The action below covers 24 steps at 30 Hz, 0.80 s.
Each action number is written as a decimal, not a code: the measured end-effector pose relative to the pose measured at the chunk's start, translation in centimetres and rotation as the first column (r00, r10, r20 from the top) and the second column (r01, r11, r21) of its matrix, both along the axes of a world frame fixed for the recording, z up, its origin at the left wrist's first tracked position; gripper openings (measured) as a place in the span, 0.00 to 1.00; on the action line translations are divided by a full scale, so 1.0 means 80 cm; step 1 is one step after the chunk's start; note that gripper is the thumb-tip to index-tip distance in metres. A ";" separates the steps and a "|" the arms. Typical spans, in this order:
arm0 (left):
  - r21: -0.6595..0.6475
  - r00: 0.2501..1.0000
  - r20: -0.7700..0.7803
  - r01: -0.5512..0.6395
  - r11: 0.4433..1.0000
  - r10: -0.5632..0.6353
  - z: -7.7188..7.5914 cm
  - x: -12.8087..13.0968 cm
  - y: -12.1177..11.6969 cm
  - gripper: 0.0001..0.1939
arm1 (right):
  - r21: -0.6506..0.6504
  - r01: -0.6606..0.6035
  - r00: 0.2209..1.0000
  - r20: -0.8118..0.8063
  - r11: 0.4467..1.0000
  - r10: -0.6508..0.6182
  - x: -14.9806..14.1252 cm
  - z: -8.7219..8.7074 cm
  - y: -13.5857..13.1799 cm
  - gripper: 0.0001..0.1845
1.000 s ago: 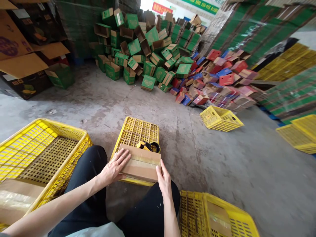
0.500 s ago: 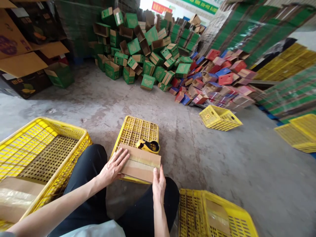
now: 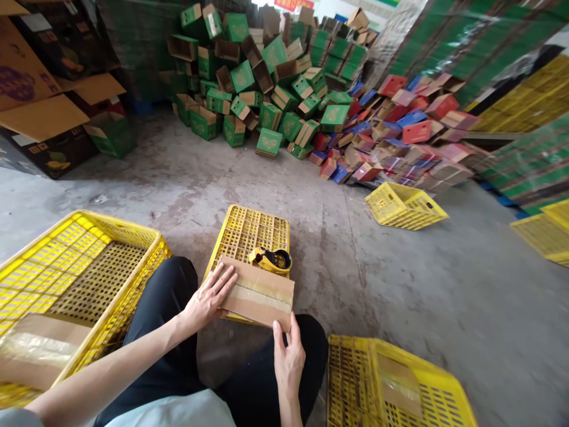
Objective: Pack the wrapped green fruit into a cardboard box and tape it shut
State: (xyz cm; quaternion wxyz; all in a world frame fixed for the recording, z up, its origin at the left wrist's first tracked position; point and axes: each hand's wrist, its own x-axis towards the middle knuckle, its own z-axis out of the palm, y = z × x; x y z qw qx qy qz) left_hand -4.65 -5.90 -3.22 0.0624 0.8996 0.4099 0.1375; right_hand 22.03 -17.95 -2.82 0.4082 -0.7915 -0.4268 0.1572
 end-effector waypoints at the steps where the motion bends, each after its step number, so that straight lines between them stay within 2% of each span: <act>1: -0.001 1.000 0.000 0.000 1.000 0.000 0.000 0.000 0.000 0.61 | -0.014 0.002 0.999 -0.036 1.000 -0.002 0.000 0.001 -0.002 0.42; 3: -0.003 1.000 0.005 0.000 1.000 0.000 0.000 0.000 0.000 0.61 | -0.021 -0.005 0.993 -0.115 1.000 0.003 0.001 0.002 -0.005 0.41; 5: -0.009 1.000 0.008 0.003 1.000 -0.003 0.002 0.000 0.001 0.62 | 0.010 -0.026 0.994 -0.104 1.000 0.027 0.001 0.001 -0.006 0.40; 8: -0.022 1.000 0.009 0.007 1.000 -0.007 0.005 0.000 0.002 0.64 | 0.088 -0.151 0.976 0.173 0.985 0.134 0.003 -0.002 -0.002 0.37; 11: -0.040 1.000 0.023 0.015 0.999 -0.014 0.008 0.000 0.002 0.65 | 0.071 -0.319 0.834 0.495 0.945 0.244 0.004 -0.004 0.004 0.33; 14: -0.058 0.999 0.045 0.019 0.998 -0.016 0.011 -0.001 0.002 0.64 | -0.036 -0.344 0.702 0.654 0.938 0.283 0.002 -0.003 0.011 0.33; 19: -0.067 0.995 0.097 0.026 0.997 -0.019 0.014 -0.002 0.003 0.62 | -0.128 -0.392 0.599 0.716 0.911 0.358 -0.029 0.000 0.026 0.34; 24: -0.056 0.993 0.117 0.028 0.998 -0.021 0.013 0.001 0.003 0.62 | -0.116 -0.462 0.573 0.718 0.879 0.396 -0.078 0.002 0.047 0.33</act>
